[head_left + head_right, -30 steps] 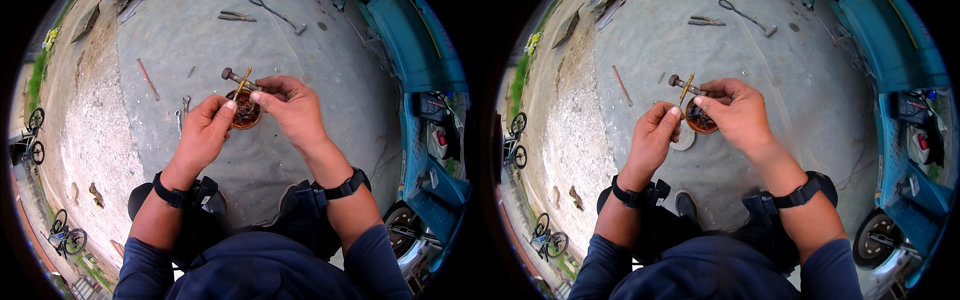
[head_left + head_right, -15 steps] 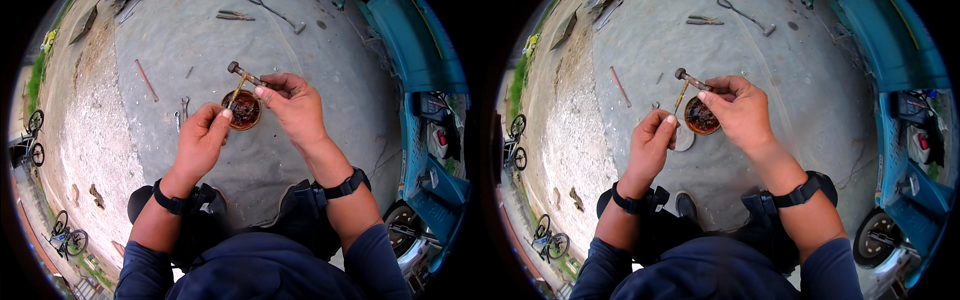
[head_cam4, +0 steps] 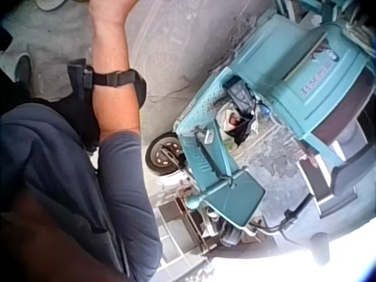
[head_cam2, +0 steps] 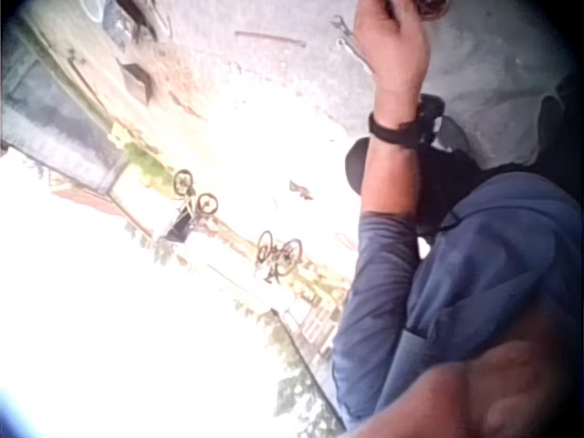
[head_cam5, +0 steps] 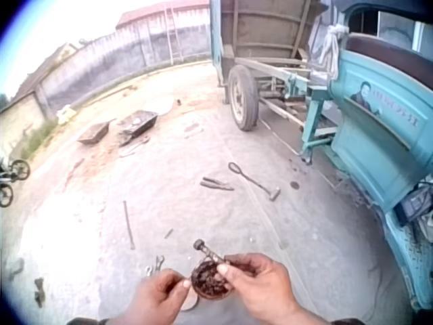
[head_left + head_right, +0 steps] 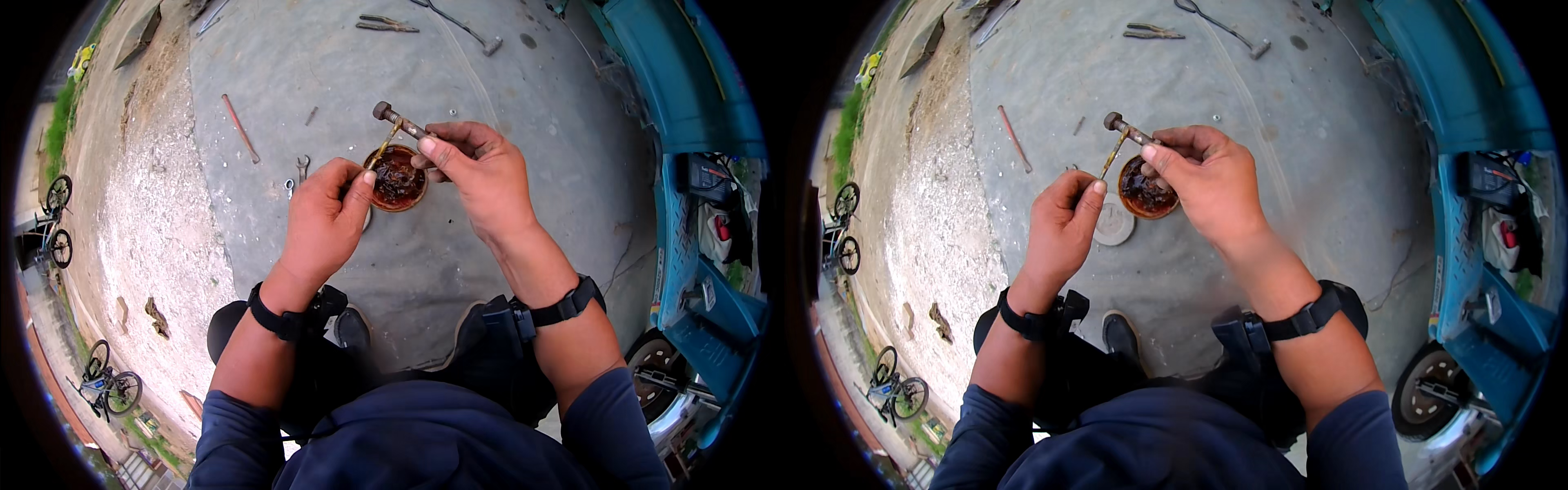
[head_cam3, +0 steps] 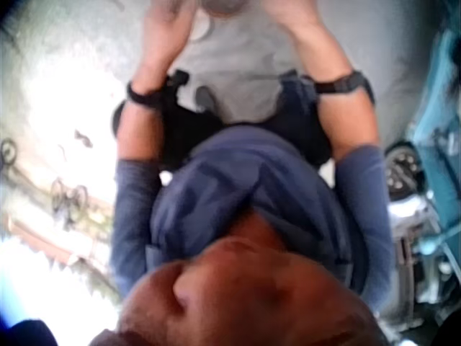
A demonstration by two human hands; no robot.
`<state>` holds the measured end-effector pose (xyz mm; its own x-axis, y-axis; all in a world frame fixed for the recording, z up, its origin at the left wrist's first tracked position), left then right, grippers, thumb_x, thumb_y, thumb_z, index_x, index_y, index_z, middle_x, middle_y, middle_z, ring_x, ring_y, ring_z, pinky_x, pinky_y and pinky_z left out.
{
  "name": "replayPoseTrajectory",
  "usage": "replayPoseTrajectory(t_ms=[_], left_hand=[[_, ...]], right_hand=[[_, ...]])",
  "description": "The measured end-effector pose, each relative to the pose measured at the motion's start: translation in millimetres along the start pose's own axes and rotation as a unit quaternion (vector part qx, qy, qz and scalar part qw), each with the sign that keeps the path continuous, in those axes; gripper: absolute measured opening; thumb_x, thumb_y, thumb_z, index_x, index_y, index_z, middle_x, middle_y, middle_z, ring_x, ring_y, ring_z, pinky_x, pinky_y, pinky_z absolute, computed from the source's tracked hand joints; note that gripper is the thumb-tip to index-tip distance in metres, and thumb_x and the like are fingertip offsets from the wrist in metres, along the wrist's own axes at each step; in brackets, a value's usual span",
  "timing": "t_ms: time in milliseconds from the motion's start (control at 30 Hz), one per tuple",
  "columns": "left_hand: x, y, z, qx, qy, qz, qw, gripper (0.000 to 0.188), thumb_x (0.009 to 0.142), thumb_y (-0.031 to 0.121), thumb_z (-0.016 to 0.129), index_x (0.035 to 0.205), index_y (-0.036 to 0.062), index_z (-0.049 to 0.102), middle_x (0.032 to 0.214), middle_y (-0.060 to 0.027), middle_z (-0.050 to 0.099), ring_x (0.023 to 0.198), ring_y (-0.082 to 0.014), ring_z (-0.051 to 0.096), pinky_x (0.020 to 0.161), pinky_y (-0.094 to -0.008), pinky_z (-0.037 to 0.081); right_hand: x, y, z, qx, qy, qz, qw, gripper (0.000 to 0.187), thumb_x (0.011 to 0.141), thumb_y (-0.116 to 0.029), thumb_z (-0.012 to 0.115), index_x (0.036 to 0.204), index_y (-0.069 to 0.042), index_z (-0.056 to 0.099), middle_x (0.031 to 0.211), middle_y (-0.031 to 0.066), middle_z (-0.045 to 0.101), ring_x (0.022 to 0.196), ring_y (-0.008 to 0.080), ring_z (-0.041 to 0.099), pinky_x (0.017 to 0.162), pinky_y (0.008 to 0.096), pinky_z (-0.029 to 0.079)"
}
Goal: The person applies grease to a metal bolt using a small brush. They repeatedly dip the brush into a grease container and coat the bolt's threads and head. The person also briefly walks to a nearby table and touches a phone before returning to the greasing task.
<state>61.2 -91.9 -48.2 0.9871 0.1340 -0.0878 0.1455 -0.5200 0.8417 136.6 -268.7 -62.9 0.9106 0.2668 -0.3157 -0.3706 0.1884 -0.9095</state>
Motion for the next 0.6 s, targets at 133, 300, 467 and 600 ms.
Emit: replayPoseTrajectory(t_ms=[133,300,467,600], left_hand=[[-1,3,4,0.024,0.005,0.02,1.0,0.016,0.094,0.017,0.064,0.093,0.0004,0.063,0.077,-0.0148,0.063,0.065,-0.027,0.06,0.062,-0.0347,0.048],[-2,6,7,0.067,0.0,0.081,0.994,0.017,0.097,0.014,0.063,0.091,-0.0017,0.061,0.073,-0.0041,0.058,0.069,-0.0094,0.051,0.063,-0.0266,0.044],[4,1,-5,0.016,0.007,0.009,1.0,0.019,0.097,0.015,0.063,0.09,-0.0018,0.06,0.072,-0.0021,0.055,0.069,-0.0073,0.047,0.061,-0.0251,0.042],[0,7,-3,0.037,-0.007,0.009,0.999,0.017,0.097,0.014,0.062,0.09,-0.0017,0.06,0.072,-0.0021,0.055,0.068,-0.0074,0.047,0.061,-0.0254,0.042]], right_hand=[[-1,-2,-1,0.029,0.005,0.009,1.0,0.024,0.09,-0.009,0.072,0.107,0.006,0.065,0.087,0.0087,0.071,0.076,0.0101,0.067,0.067,0.0228,0.055],[-1,0,-3,0.032,-0.004,0.02,0.999,0.026,0.091,-0.016,0.072,0.109,0.002,0.065,0.093,0.01,0.072,0.084,0.0159,0.07,0.073,0.0264,0.053],[1,3,-5,-0.016,-0.003,-0.026,1.0,0.025,0.089,-0.01,0.074,0.108,0.004,0.066,0.092,0.0095,0.072,0.082,0.0119,0.068,0.072,0.0248,0.055],[-2,-4,-1,-0.071,0.014,-0.053,0.996,0.025,0.086,-0.007,0.074,0.107,0.005,0.067,0.091,0.01,0.072,0.082,0.0108,0.067,0.073,0.0254,0.057]])
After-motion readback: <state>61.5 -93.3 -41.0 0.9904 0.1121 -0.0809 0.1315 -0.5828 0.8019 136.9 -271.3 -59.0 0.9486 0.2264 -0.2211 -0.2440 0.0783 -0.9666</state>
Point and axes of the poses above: each hand's wrist, its own x-axis towards the middle knuckle, its own z-axis out of the palm, y = z × x, the point moved 2 cm from there along x, towards the middle knuckle
